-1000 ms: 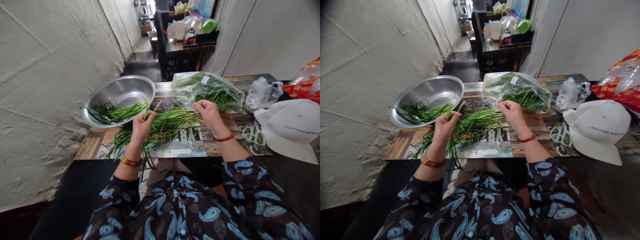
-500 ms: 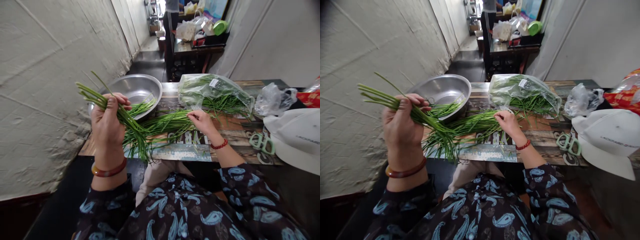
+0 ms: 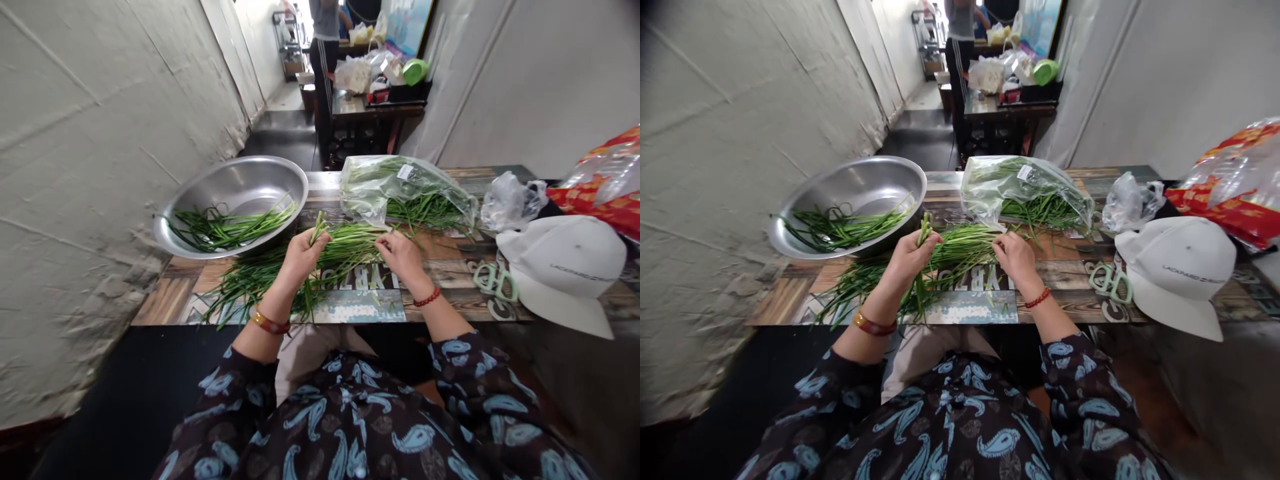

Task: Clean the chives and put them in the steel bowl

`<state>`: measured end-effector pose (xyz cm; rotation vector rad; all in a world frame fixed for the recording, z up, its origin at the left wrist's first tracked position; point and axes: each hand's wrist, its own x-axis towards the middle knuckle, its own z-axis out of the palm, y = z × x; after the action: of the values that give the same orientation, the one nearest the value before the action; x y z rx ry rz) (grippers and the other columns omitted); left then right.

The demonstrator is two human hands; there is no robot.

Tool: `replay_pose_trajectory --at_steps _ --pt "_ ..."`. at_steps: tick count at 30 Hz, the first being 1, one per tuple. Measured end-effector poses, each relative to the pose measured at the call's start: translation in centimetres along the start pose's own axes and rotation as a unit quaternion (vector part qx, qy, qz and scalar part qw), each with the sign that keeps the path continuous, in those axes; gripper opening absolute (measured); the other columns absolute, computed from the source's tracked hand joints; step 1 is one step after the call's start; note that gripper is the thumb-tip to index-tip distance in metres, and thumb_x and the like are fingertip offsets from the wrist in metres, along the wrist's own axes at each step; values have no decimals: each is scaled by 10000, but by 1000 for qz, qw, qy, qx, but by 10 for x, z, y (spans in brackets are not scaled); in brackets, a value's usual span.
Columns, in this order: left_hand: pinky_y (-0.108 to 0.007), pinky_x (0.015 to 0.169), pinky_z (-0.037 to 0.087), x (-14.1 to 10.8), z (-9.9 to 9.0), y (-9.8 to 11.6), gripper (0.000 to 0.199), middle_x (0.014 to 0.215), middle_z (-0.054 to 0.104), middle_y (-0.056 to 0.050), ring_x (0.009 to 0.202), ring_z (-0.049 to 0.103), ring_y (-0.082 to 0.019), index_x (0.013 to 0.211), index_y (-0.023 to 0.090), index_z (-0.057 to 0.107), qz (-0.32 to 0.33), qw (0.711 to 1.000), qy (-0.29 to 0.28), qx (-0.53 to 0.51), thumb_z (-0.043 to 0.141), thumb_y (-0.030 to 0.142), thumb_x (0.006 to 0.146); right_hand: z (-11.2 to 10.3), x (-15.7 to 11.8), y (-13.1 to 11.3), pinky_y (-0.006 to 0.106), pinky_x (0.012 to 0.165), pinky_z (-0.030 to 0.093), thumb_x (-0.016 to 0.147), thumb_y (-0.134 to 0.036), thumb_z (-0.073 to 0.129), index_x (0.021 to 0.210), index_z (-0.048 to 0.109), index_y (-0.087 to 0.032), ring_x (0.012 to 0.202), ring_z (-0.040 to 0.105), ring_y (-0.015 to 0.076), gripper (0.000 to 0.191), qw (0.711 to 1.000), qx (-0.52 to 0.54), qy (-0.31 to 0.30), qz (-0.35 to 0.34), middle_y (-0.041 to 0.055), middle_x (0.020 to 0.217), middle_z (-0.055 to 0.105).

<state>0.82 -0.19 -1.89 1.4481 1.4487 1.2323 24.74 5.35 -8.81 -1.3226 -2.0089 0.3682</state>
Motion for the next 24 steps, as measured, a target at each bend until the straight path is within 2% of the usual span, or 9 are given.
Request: replay_pose_trajectory --at_steps 3,7,9,12,15,19,22,24 --pt "-216 496 292 4 3 0 318 515 430 56 502 371 -91 839 141 698 -1 1000 16 -20 631 450 807 -7 8 -1 312 725 481 861 -365 591 863 717 -200 776 632 196 208 987 149 51 33 63 876 708" --pt "-222 555 371 14 15 6 325 570 570 26 567 488 -111 958 134 748 10 998 38 -57 679 389 769 -19 19 -13 271 615 432 777 -411 691 858 738 -184 653 572 152 246 953 283 62 86 32 792 706" --pt "-234 597 408 20 25 10 320 655 650 -8 633 546 -130 964 132 760 19 997 25 -75 704 358 745 -24 25 -23 259 592 410 758 -419 716 858 743 -187 635 545 138 253 938 325 68 97 22 754 690" --pt "-256 650 434 32 37 15 289 747 702 -46 697 581 -152 870 122 765 25 995 -4 -95 756 348 690 -27 38 -38 248 591 415 733 -422 741 850 733 -189 623 537 122 261 907 401 71 105 6 716 671" --pt "-237 581 387 42 44 17 310 617 622 -2 589 504 -113 735 123 717 8 993 -30 -112 782 418 667 -26 55 -46 237 571 411 707 -436 750 823 709 -180 599 527 109 284 884 449 73 109 -5 684 648" --pt "-214 488 267 56 46 12 380 481 432 69 480 349 -65 699 133 671 -29 988 -70 -136 785 493 660 -21 74 -46 232 532 385 700 -465 740 776 677 -183 562 499 99 299 881 452 60 122 -20 639 606" --pt "-217 489 254 65 47 7 381 478 408 75 483 338 -65 715 131 678 -42 985 -92 -139 781 493 657 -11 81 -41 240 561 408 693 -459 748 750 667 -190 576 502 100 287 883 451 56 120 -24 645 599" --pt "-221 484 241 70 48 3 381 477 402 74 480 327 -65 714 130 678 -52 984 -103 -136 764 499 670 -3 81 -37 239 573 416 691 -441 754 741 664 -192 586 501 98 270 873 463 72 133 -25 648 591"
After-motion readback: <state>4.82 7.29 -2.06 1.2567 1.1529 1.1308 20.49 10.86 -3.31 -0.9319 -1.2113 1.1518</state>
